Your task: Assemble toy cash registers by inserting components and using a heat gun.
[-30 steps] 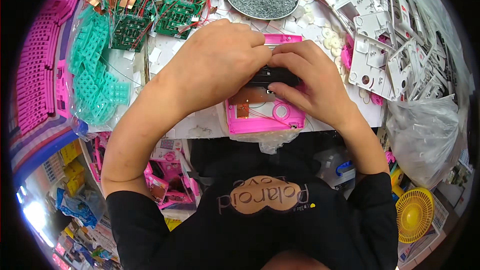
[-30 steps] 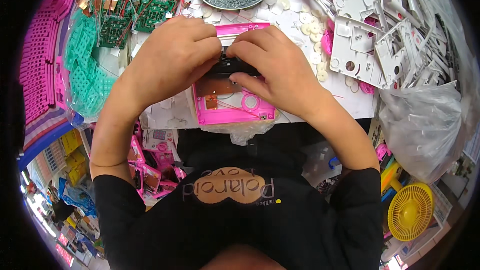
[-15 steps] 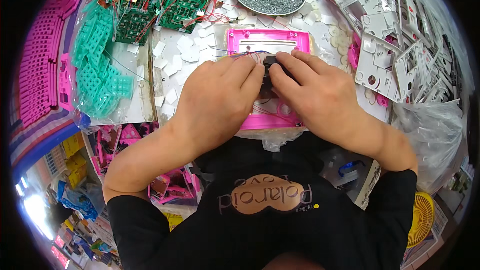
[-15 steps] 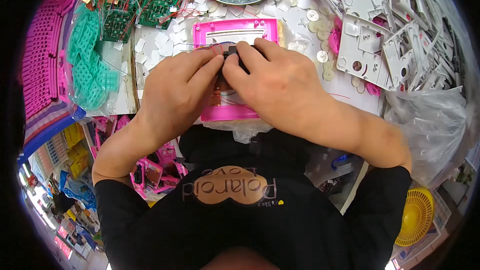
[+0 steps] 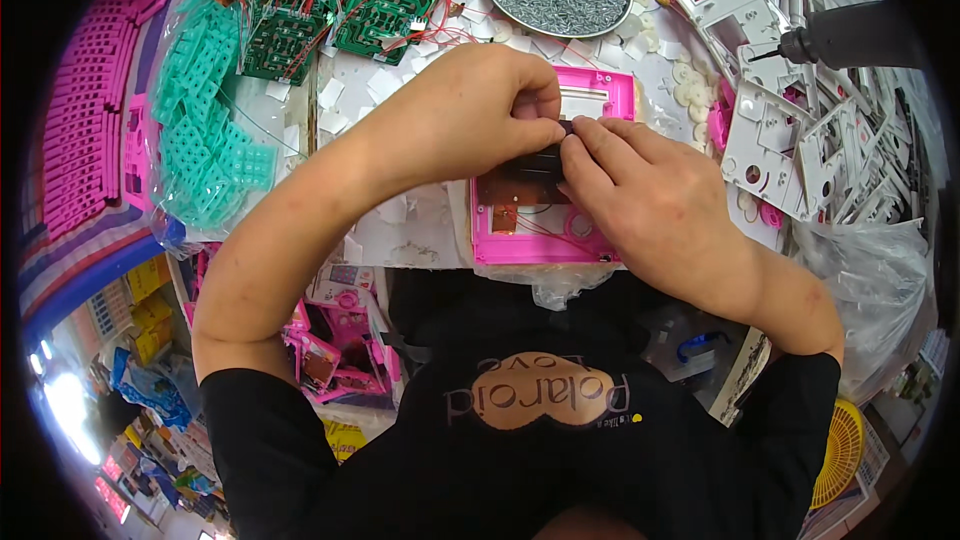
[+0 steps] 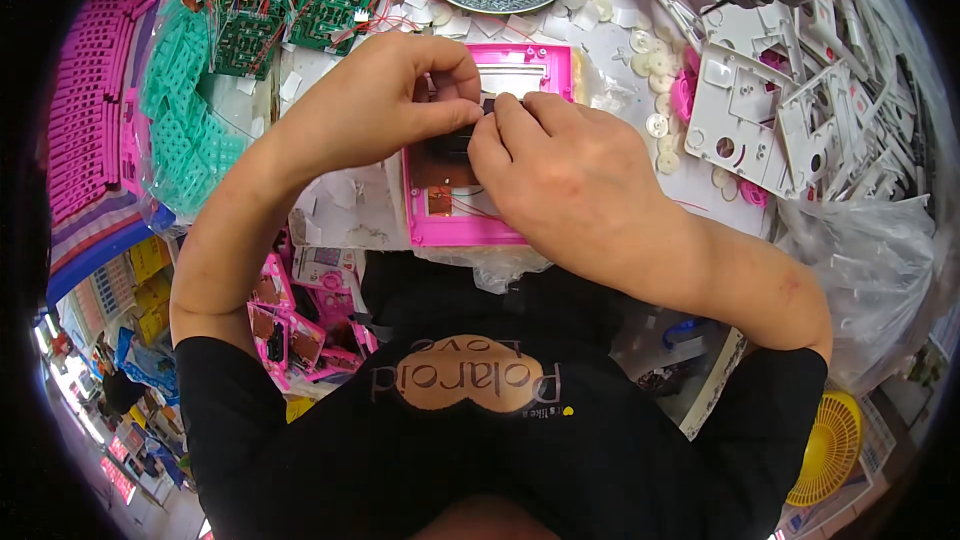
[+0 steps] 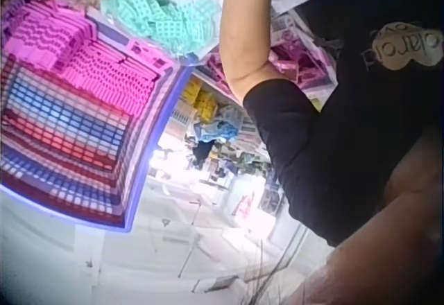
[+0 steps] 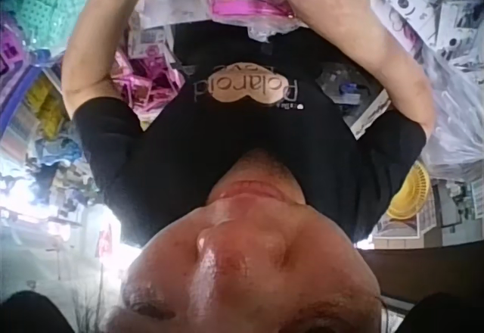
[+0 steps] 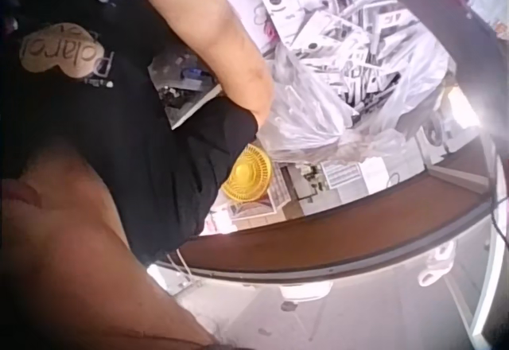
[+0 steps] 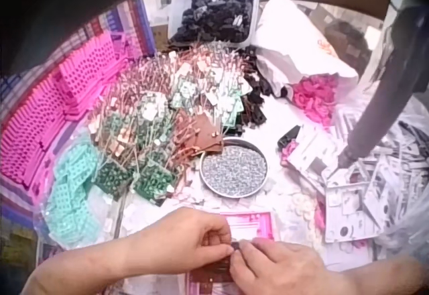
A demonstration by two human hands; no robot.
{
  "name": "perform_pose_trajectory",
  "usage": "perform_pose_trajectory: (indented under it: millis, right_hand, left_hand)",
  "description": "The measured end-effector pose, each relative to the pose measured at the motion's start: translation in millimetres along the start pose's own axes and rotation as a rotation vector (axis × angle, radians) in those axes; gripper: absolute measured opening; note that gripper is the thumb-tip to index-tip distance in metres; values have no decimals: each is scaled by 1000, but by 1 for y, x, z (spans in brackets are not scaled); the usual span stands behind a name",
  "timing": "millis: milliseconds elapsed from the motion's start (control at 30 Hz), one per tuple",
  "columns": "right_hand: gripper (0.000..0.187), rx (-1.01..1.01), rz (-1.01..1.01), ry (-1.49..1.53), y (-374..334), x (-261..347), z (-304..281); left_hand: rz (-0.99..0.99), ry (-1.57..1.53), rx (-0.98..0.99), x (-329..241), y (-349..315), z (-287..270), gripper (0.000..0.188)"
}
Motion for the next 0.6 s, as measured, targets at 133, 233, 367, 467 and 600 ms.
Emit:
perform_pose_trajectory:
  millis: [133,233,367,467,600]
  right_hand:
    - [26,32,-6,63,-1,-6,5]
    - [31,91,48,170,-1,-15,9]
    - [45,91,151,361,-5,-34,18]
    - [49,59,151,468,-9,-41,18]
    - [53,66,181,538,-11,-47,20]
  left_hand:
    - [-74,-19,90,6,7,1,16]
    - [-14,84,83,-4,9,1,16]
    - [30,193,102,-15,11,0,17]
    - [99,288,156,-20,18,0,17]
    - [11,258,181,-6,51,-30,17]
Point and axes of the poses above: each hand's wrist, its own y-axis towards the middle knuckle, its own z-axis out of the palm, x = y × z, the point moved 8 cm from there along y, towards the middle knuckle, and after that the axes turned 10 degrees about z, right-handed, at the moved point
